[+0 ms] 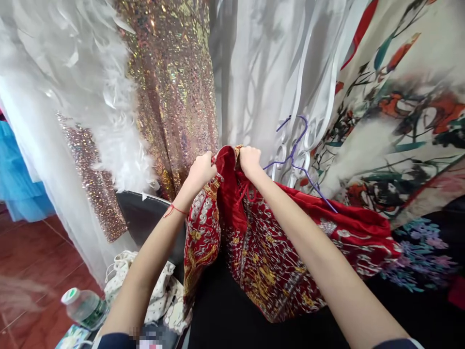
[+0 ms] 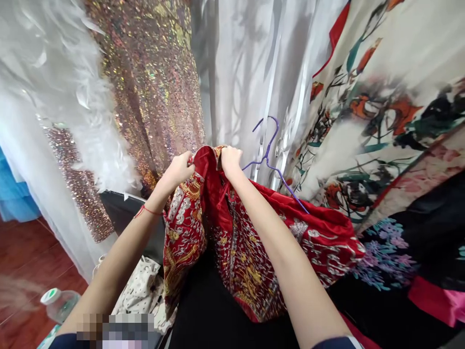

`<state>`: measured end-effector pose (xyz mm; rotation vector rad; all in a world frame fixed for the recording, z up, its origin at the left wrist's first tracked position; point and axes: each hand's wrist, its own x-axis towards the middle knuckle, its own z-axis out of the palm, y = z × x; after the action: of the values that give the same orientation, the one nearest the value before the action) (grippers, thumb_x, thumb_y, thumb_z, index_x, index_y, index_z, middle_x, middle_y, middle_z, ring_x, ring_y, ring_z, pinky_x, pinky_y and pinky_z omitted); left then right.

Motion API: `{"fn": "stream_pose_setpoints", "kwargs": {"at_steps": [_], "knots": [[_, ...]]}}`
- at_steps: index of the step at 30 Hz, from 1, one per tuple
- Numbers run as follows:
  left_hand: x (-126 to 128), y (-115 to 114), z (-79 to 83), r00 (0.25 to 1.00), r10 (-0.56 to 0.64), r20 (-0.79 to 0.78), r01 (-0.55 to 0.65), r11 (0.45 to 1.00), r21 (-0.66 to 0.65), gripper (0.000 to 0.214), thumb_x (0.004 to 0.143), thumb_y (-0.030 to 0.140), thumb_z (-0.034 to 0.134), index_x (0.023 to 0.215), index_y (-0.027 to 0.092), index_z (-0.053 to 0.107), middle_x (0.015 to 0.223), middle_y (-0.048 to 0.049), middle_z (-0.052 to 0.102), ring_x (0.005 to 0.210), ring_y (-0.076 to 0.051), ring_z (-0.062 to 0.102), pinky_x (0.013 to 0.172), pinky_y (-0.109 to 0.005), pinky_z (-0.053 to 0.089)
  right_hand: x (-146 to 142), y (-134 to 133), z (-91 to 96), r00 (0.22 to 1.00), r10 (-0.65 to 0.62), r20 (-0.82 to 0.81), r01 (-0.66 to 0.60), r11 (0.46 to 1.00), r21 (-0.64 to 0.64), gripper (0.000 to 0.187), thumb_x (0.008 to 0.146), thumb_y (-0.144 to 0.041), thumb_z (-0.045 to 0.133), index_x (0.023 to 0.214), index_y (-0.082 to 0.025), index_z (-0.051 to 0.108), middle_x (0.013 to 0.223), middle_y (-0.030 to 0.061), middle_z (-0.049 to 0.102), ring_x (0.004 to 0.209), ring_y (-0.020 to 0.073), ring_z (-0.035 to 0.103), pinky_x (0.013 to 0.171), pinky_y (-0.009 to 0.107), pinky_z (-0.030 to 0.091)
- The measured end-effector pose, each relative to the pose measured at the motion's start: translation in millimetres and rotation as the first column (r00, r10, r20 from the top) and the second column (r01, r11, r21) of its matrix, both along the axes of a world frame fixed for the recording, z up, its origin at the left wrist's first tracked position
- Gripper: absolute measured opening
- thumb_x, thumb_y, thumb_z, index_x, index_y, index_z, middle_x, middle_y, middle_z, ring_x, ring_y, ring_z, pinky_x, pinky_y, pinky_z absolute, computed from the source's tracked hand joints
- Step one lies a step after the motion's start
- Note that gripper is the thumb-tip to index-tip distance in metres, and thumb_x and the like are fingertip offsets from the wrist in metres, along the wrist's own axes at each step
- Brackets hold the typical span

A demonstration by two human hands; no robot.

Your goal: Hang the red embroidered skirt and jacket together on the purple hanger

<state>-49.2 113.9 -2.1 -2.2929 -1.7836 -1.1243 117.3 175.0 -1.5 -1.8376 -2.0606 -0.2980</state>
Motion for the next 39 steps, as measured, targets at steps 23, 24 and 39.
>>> {"fn": "stream_pose_setpoints", "kwargs": {"at_steps": [23, 24, 39], "knots": [[4.7, 24.9, -33.0, 0.905, 0.331, -0.267, -0.356, 0.933, -0.049, 0.032, 0.090, 0.024, 0.047, 0.110, 0.015, 0.070, 0.112, -0.0195, 0.070, 0.102, -0.030, 0.066, 0.082, -0.035, 0.048, 22.7, -83.9, 16.9, 0.767, 0.624, -0.151, -0.497, 0.428, -0.755, 0.024, 0.082, -0.018, 0.056, 0.091, -0.012, 0.077, 0.078, 0.0004, 0.068, 0.068, 0.0096, 0.054, 0.068, 0.023, 0.043], [4.6, 25.5, -30.5, 0.909, 0.340, -0.241, -0.358, 0.933, -0.033, 0.031, 0.091, 0.027, 0.048, 0.111, 0.015, 0.070, 0.112, -0.0194, 0.070, 0.102, -0.030, 0.066, 0.082, -0.036, 0.047, 23.8, -86.2, 17.5, 0.737, 0.647, -0.195, -0.531, 0.375, -0.760, 0.024, 0.082, -0.019, 0.057, 0.093, -0.013, 0.077, 0.080, -0.0001, 0.069, 0.069, 0.0096, 0.055, 0.070, 0.023, 0.044], [37.0, -58.1, 66.0, 0.977, -0.145, -0.157, 0.128, 0.985, -0.114, 0.035, 0.084, 0.044, 0.063, 0.069, 0.012, 0.061, 0.062, -0.0006, 0.043, 0.066, -0.011, 0.040, 0.065, -0.029, 0.031, 22.7, -71.6, -6.9, 0.703, 0.497, -0.509, -0.633, 0.764, -0.129, 0.033, 0.082, -0.032, 0.064, 0.110, -0.015, 0.068, 0.105, 0.0089, 0.073, 0.093, 0.0202, 0.066, 0.084, 0.031, 0.052]]}}
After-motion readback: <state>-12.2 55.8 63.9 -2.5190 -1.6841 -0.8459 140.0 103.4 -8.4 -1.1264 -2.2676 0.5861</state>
